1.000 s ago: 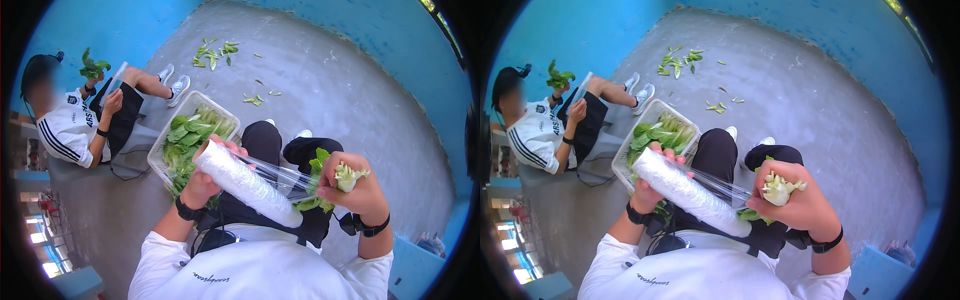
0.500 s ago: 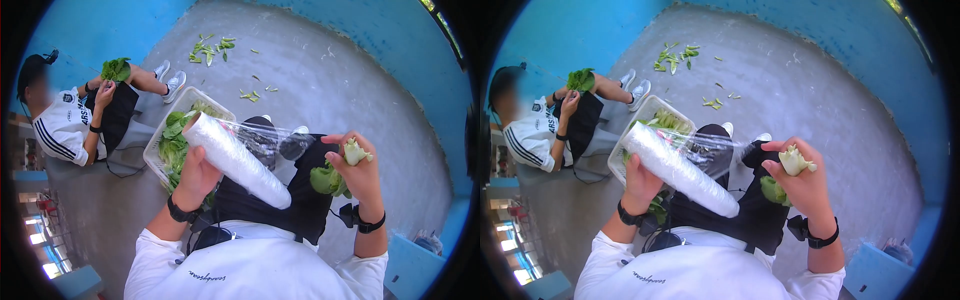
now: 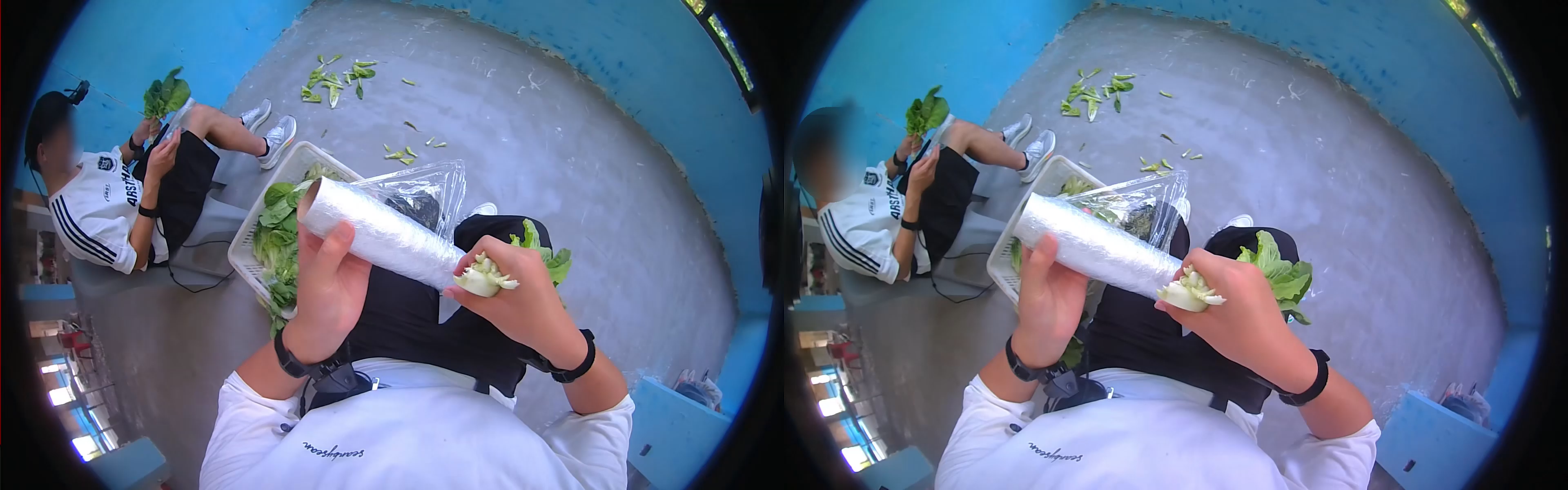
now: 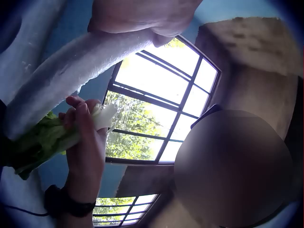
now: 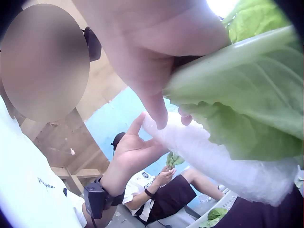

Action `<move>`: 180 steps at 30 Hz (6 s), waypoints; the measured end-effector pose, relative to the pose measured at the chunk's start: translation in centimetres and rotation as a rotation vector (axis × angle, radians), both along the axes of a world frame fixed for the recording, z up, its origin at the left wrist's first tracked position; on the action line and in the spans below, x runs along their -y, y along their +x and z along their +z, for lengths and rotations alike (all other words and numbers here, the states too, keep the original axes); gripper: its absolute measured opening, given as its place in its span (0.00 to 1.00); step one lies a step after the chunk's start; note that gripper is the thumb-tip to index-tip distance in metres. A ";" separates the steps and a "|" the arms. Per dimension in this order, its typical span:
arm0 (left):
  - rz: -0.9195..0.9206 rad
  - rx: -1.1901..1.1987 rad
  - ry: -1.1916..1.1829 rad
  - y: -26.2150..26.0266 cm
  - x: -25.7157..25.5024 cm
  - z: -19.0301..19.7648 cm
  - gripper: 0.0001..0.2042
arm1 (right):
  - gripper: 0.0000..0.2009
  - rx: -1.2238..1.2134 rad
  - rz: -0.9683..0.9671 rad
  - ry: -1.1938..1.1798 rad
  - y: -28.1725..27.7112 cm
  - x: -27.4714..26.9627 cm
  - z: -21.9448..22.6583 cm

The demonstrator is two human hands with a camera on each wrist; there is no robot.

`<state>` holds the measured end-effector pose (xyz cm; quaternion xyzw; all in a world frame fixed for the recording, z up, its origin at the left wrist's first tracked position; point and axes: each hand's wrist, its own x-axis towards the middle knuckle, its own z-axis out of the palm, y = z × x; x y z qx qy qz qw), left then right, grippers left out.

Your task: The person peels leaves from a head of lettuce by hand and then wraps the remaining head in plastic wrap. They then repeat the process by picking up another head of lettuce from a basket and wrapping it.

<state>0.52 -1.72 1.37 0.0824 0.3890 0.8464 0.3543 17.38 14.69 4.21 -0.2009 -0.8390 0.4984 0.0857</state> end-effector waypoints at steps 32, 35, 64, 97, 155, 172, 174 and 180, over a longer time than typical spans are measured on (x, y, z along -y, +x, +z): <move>0.138 0.046 -0.008 -2.2 1.9 -0.6 0.25 | 0.14 0.131 0.028 0.006 0.5 1.1 -0.1; 0.138 0.058 0.041 -2.0 1.3 -0.1 0.25 | 0.15 0.142 0.014 0.040 -0.5 1.9 -0.2; 0.175 0.082 0.129 0.2 1.2 0.4 0.29 | 0.13 0.072 -0.109 0.102 -2.3 2.0 -1.6; 0.218 0.185 0.019 -4.0 2.4 -1.2 0.27 | 0.15 0.091 -0.107 0.307 1.4 0.4 -0.4; -0.208 0.474 0.331 -4.5 3.5 -8.7 0.31 | 0.12 0.209 -0.352 -0.051 7.5 -4.3 -1.8; -0.735 0.105 0.281 -0.2 3.5 -6.1 0.31 | 0.15 -0.031 0.185 -0.116 0.0 0.9 2.4; -0.748 0.077 0.238 0.0 3.5 -6.1 0.31 | 0.15 -0.027 0.220 -0.097 -0.9 1.9 2.0; -0.719 -0.025 0.160 -0.4 4.1 -6.1 0.35 | 0.13 0.044 0.237 0.031 -0.1 2.2 1.1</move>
